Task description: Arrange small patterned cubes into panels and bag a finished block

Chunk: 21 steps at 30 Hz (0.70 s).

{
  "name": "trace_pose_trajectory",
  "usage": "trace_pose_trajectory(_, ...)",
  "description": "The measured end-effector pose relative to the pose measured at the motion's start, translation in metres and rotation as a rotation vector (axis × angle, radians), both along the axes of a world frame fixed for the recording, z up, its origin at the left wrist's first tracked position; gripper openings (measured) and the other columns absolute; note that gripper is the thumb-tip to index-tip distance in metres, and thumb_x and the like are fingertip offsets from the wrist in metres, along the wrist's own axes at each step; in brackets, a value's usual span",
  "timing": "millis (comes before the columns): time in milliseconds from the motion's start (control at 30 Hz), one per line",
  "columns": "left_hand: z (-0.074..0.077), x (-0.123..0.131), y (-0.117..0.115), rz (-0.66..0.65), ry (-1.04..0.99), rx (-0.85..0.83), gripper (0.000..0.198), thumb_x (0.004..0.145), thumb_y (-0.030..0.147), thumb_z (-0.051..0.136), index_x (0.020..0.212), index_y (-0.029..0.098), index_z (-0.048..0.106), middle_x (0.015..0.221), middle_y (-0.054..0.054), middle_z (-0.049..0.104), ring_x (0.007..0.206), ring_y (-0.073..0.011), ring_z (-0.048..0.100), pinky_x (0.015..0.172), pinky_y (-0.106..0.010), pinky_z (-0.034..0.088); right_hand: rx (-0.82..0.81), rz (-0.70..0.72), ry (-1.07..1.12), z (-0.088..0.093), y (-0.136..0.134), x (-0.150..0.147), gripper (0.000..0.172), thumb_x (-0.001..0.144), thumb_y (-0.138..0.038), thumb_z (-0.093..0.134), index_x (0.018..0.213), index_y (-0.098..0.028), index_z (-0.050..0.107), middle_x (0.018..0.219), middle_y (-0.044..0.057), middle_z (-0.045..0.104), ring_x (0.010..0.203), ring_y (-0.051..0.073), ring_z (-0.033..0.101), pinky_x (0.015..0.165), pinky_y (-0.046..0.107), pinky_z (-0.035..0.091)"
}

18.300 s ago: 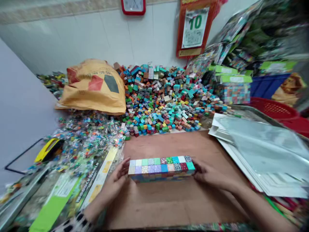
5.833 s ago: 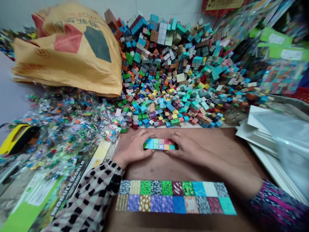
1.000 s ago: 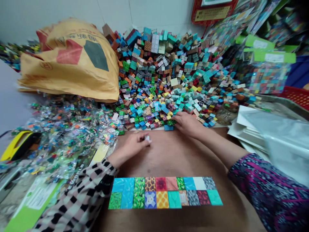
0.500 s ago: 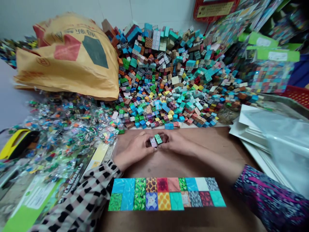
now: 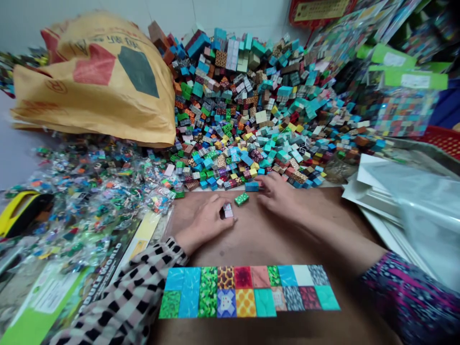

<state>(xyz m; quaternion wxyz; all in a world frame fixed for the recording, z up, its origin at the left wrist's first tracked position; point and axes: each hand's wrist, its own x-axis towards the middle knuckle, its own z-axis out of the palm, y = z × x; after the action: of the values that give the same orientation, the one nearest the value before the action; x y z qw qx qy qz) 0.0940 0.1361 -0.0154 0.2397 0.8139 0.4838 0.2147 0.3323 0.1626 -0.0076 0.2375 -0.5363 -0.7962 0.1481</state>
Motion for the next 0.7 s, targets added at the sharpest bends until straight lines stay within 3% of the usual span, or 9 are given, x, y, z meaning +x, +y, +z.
trace_pose_trajectory(167, -0.005, 0.000, 0.004, 0.031, -0.032, -0.014, 0.023, 0.079, 0.030, 0.070, 0.097, 0.019, 0.061, 0.102, -0.006, 0.063, 0.096, -0.0250, 0.058, 0.086, -0.041, 0.048, -0.081, 0.025, -0.010, 0.006, 0.007, 0.012, 0.041, 0.075, -0.009, 0.053, 0.115, -0.014, 0.061, 0.104, 0.010, 0.056, 0.091, 0.021, 0.058, 0.079, 0.033, 0.049)
trace_pose_trajectory(467, -0.010, -0.001, 0.005, 0.053, -0.049, 0.001, 0.030, 0.077, 0.029, 0.070, 0.104, 0.020, 0.061, 0.105, -0.006, 0.064, 0.101, -0.0255, 0.059, 0.091, -0.042, 0.047, -0.093, 0.185, -0.183, -0.002, -0.003, -0.027, 0.045, 0.082, -0.014, 0.048, 0.126, -0.013, 0.059, 0.108, 0.013, 0.059, 0.101, 0.024, 0.055, 0.090, 0.036, 0.045)
trace_pose_trajectory(700, -0.009, -0.003, 0.006, 0.015, -0.068, -0.014, 0.032, 0.081, 0.032, 0.068, 0.109, 0.019, 0.062, 0.113, -0.009, 0.064, 0.106, -0.0269, 0.058, 0.093, -0.044, 0.047, -0.099, 0.322, -0.130, 0.001, -0.010, -0.029, 0.039, 0.090, -0.025, 0.051, 0.127, -0.018, 0.058, 0.109, 0.012, 0.060, 0.098, 0.024, 0.056, 0.088, 0.038, 0.047)
